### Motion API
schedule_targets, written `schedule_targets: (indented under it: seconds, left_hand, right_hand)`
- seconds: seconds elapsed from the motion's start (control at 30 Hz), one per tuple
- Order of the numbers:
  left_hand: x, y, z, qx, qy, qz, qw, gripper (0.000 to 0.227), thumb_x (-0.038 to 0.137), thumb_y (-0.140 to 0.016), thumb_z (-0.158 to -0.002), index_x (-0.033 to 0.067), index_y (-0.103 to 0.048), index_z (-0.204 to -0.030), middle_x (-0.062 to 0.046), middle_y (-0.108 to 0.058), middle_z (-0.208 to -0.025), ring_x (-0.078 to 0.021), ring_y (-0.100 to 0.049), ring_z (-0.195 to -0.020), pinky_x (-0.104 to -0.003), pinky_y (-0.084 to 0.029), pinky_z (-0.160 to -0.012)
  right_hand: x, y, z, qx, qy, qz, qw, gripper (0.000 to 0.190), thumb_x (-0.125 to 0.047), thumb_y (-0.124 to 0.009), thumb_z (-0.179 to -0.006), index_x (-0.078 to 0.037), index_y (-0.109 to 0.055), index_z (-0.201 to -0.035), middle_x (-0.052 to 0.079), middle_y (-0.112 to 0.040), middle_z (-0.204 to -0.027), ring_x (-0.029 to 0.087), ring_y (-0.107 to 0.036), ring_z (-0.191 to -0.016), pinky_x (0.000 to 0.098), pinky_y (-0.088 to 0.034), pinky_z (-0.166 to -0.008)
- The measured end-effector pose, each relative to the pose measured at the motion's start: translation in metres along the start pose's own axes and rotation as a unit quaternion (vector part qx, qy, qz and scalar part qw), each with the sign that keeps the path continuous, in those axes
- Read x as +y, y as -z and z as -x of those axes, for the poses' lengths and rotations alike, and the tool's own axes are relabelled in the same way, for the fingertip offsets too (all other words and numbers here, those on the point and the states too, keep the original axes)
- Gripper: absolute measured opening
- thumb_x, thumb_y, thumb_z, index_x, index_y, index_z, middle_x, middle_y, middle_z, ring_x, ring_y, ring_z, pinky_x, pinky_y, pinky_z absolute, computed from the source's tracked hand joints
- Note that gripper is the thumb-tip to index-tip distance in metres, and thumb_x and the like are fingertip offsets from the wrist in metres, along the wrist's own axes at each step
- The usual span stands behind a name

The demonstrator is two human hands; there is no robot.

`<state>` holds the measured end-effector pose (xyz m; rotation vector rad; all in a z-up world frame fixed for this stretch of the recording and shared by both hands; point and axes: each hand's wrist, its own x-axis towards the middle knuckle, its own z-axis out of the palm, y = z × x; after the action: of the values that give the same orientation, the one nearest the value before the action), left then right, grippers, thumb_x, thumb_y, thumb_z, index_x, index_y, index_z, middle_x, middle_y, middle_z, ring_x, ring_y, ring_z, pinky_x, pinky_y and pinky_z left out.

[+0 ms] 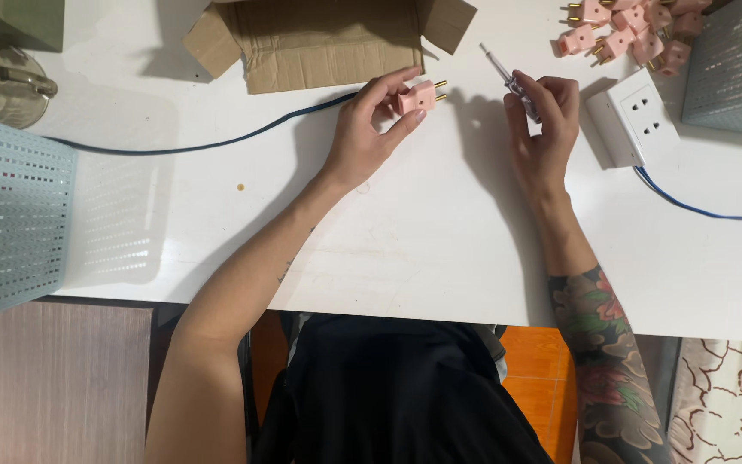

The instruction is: The person assembles pink electrical plugs by inserting wires into the terminals and tightening them with a screwdriver. They handle multiple plugs, wires, and screws, placing finished plugs into a basket and occasionally picking up a phone.

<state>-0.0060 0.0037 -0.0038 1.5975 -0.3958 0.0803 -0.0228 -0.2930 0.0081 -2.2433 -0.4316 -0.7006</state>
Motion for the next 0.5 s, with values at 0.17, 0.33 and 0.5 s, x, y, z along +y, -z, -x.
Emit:
schedule_targets:
  seconds: [0.17,0.33,0.5]
  left_hand:
    - [-0.006,-0.002,-0.001,-0.051,-0.055,-0.134,0.988,0.034,0.027,-0.084,-0.110,0.0195,-0.076,-0.142,0.002,-0.083,-0.132,-0.0166,-0.075,-0.118,-0.035,-0.050,-0.113]
    - [0.007,-0.001,0.002,-0.094,-0.075,-0.140,0.983,0.032,0.022,-0.084,-0.110,0.0204,-0.075,-0.141,0.005,-0.081,-0.130,-0.0172,-0.071,-0.116,-0.035,-0.049,-0.109]
    - [0.012,0.001,0.000,-0.062,-0.011,-0.092,0.994,0.034,0.017,-0.086,-0.108,0.0159,-0.072,-0.138,0.003,-0.081,-0.133,-0.0120,-0.075,-0.111,-0.028,-0.058,-0.095]
  right_hand:
    - [0.030,0.001,0.001,-0.039,-0.022,0.087,0.995,0.034,-0.001,-0.083,-0.118,-0.006,-0.077,-0.151,0.011,-0.069,-0.120,0.033,-0.060,-0.113,0.0470,-0.044,-0.105]
    - [0.032,-0.002,0.005,-0.090,-0.024,0.138,0.986,0.031,-0.008,-0.080,-0.118,-0.006,-0.080,-0.149,0.009,-0.074,-0.122,0.034,-0.059,-0.115,0.0473,-0.040,-0.098]
    - [0.020,-0.002,0.003,-0.061,0.045,0.151,0.986,0.036,-0.004,-0.081,-0.116,-0.010,-0.073,-0.151,0.015,-0.069,-0.128,0.035,-0.059,-0.115,0.0496,-0.041,-0.098]
